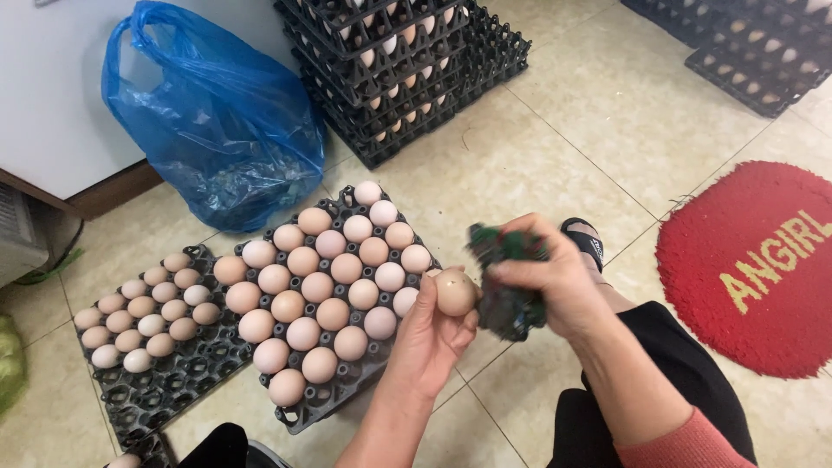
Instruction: Inspecting and cleaning eggs with a cloth before placing them into storage trays.
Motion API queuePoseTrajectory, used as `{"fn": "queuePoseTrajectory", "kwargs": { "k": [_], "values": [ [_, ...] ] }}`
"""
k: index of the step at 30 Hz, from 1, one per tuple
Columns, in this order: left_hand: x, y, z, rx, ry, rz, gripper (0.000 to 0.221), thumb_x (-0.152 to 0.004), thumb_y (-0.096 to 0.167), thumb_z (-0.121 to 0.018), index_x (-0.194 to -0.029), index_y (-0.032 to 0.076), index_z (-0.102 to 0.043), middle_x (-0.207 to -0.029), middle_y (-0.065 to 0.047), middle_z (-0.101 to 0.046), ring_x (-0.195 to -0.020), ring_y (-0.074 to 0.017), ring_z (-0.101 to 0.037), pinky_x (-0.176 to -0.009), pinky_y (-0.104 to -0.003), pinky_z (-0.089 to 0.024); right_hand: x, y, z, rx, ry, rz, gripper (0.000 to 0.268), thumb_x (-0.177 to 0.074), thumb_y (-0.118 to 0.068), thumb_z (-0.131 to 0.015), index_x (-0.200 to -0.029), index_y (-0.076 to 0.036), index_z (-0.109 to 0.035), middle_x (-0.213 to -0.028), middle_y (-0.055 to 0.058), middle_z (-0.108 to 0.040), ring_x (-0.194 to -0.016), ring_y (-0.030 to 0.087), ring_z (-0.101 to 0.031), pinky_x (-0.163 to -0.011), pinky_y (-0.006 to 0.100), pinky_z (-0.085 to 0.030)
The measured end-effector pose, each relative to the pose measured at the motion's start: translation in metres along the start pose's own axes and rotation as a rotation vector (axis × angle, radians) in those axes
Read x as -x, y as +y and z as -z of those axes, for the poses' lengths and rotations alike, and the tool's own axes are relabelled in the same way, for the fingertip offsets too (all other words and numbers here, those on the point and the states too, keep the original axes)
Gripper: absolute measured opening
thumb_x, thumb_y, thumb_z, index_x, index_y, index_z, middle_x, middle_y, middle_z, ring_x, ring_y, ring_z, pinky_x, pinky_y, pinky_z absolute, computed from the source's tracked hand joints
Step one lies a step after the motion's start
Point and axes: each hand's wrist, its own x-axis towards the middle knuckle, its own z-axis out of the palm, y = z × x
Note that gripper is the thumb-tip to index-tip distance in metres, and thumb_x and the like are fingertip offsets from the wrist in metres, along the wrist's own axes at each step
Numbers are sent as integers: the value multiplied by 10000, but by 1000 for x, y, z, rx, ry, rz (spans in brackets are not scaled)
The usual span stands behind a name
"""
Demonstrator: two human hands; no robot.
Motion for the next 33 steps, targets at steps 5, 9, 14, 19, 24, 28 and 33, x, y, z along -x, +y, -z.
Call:
{"fn": "queuePoseTrajectory", "kwargs": {
  "k": [5, 9, 14, 19, 24, 28, 33],
  "values": [
    [4, -12, -14, -102, 32, -79, 289, -1020, 286, -629, -1156, 32, -608, -913, -64, -633, -627, -78, -510, -457, -185, -357, 7, 11, -21, 492, -91, 121, 228, -731, 15, -821, -910, -29, -687, -781, 57, -744, -693, 128, -660, -664, 257, -558],
    [1, -11, -11, -122, 59, -51, 399, -1004, 335, -628, -1151, -36, -611, -897, -101, -630, -636, -101, -518, -465, -194, -348, -1, 14, -18, 272, 49, 81, 225, -785, 42, -775, -957, -12, -639, -832, 102, -711, -710, 160, -670, -663, 270, -550],
    [1, -10, -6, -131, 41, -76, 406, -1006, 381, -627, -1114, -11, -621, -858, -96, -659, -593, -88, -527, -441, -184, -338, 9, 11, -13, 363, -41, 98, 282, -744, 11, -793, -996, -41, -678, -882, 87, -690, -786, 167, -627, -737, 282, -541],
    [4, -15, -11, -212, 7, -93, 459, -981, 389, -645, -1113, -50, -618, -866, -109, -641, -598, -74, -483, -450, -180, -298, -1, 24, -16, 326, 80, 69, 228, -776, 43, -766, -923, -37, -611, -832, 79, -660, -725, 147, -599, -658, 264, -510],
    [0, -11, -8, -179, 33, -110, 356, -993, 357, -645, -1056, 17, -561, -837, -76, -592, -579, -75, -477, -428, -174, -306, 9, 12, -15, 176, 47, -43, 265, -767, 75, -742, -1004, 6, -646, -914, 159, -724, -787, 208, -664, -724, 307, -551],
    [1, -13, -12, -160, 21, -141, 300, -1022, 297, -620, -1119, 14, -600, -898, -60, -627, -616, -50, -497, -448, -160, -339, 6, 29, -13, 166, -24, -15, 227, -768, 111, -723, -947, 14, -623, -829, 131, -680, -708, 185, -622, -659, 289, -524],
    [0, -10, -12, -138, 32, -53, 440, -1008, 378, -605, -1119, -48, -627, -847, -108, -651, -586, -84, -504, -440, -178, -323, 3, 19, -10, 32, 98, -55, 234, -799, 127, -682, -986, 13, -599, -927, 177, -689, -770, 220, -635, -687, 318, -541]
  ]
}}
